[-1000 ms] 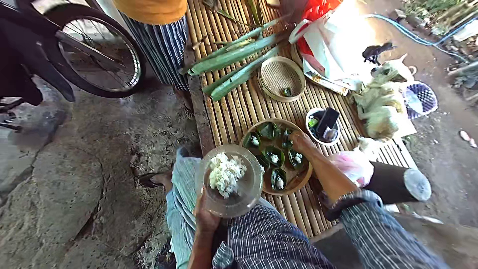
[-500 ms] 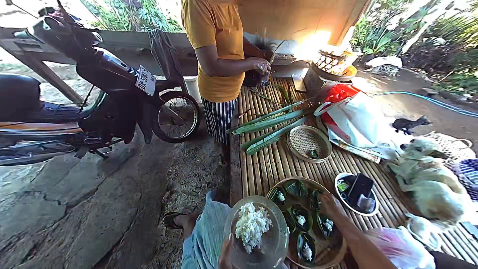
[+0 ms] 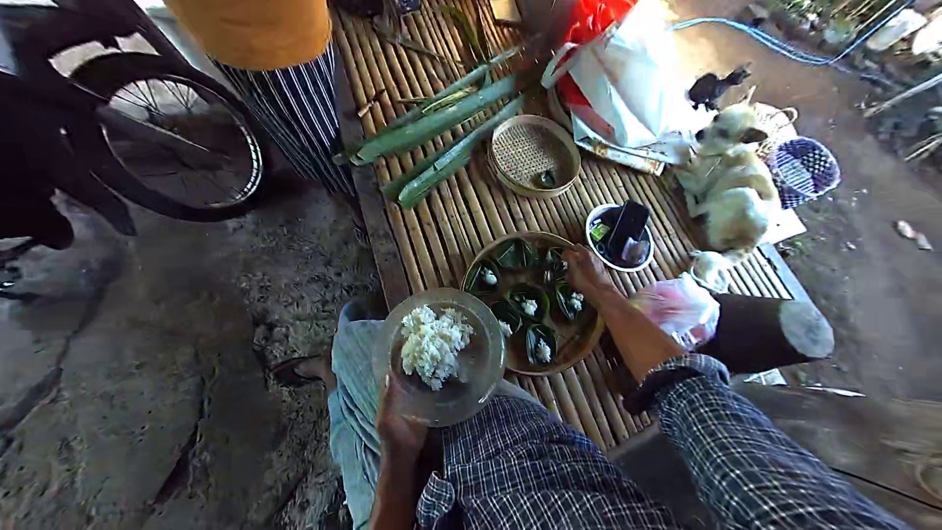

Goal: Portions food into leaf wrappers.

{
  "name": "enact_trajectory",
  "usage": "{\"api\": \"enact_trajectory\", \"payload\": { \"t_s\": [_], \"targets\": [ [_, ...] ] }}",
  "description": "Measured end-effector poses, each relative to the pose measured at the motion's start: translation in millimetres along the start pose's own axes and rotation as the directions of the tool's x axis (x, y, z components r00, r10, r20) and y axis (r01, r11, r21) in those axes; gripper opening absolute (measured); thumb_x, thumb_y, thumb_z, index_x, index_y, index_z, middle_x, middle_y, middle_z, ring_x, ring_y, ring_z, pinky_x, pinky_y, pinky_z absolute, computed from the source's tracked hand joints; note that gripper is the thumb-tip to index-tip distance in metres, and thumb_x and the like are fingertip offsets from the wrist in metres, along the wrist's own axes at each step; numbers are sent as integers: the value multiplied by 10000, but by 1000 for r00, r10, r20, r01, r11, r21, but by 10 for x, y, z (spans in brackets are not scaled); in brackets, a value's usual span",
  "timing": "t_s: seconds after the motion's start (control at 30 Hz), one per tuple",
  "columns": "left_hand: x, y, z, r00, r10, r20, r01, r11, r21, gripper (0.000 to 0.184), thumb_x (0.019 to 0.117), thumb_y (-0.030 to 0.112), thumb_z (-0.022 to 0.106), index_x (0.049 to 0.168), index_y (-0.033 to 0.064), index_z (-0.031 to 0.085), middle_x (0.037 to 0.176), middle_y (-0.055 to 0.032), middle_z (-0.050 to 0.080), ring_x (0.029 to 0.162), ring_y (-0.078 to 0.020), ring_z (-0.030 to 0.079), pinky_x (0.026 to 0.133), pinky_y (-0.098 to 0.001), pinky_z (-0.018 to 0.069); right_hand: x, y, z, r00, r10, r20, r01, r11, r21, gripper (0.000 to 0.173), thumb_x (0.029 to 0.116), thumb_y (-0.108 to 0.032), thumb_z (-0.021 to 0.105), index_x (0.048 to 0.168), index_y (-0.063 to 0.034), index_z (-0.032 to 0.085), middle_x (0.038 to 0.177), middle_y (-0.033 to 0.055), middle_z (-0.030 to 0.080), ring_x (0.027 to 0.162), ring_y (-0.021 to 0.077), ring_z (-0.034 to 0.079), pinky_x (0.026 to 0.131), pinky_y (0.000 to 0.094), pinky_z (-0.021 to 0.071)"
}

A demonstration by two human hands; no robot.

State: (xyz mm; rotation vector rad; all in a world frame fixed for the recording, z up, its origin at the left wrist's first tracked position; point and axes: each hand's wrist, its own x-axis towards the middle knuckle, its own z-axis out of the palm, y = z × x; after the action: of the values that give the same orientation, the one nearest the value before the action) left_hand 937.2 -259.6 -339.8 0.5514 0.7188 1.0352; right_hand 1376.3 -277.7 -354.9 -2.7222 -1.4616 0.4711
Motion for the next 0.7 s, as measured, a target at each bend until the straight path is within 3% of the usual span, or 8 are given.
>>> {"api": "enact_trajectory", "payload": {
  "t_s": [0.07,0.23,0.37,0.5,0.57,0.63,0.7],
  "targets": [
    [6,-15,-25,1000,-9,23,9,1000,-11,483,1068,403,399,1448,126,505,1332,-30,656,1217,-141,630,1038,-398,538,9,35,19,1000,-10,10,11,999,-32,289,920,-13,644,1201,-8,708,1310,241,625,1238,436,594,1026,614,507],
    [8,12,15,1000,-21,-8,20,999,-27,466,1063,395,404,1421,115,508,1304,-41,668,1203,-153,640,1035,-408,541,69,44,108,1000,-19,0,19,998,-66,212,939,-18,627,1120,-14,737,1244,216,663,1214,403,613,1029,583,510],
    [3,-3,7,999,-24,-42,23,999,-34,439,1077,347,350,1399,92,505,1277,-62,674,1177,-167,653,1019,-420,551,61,-5,86,999,-30,-38,27,996,-84,231,858,-10,737,1090,-14,733,1212,208,660,1196,408,612,992,591,531],
    [26,4,54,998,-28,-64,26,999,-30,429,1067,312,353,1405,84,487,1270,-67,670,1171,-171,651,1016,-427,551,-28,-212,-214,986,-35,-161,32,999,-20,211,959,-85,608,1106,27,710,1184,263,661,1140,457,636,934,643,533],
    [18,1,11,997,-28,-77,26,999,-33,419,1066,315,368,1380,75,507,1235,-73,687,1146,-178,665,996,-437,563,-139,-455,-371,964,-108,-243,126,990,61,241,984,-109,576,1148,8,708,1186,252,676,1114,442,657,930,641,534],
    [37,-24,-57,999,-24,-44,22,999,-45,447,1065,342,391,1386,60,521,1253,-96,681,1163,-200,656,1013,-454,547,-350,-792,-520,909,-244,-337,304,943,138,209,980,-79,584,1124,-25,725,1118,199,695,1017,367,687,878,565,563],
    [52,-32,-64,1000,-22,-21,21,999,-48,460,1063,362,396,1396,64,503,1260,-95,676,1165,-205,656,1014,-455,547,-624,-1192,-723,859,-392,-329,472,856,214,197,976,-59,607,1122,-26,735,1105,177,705,991,317,699,873,510,582]
  ]
}}
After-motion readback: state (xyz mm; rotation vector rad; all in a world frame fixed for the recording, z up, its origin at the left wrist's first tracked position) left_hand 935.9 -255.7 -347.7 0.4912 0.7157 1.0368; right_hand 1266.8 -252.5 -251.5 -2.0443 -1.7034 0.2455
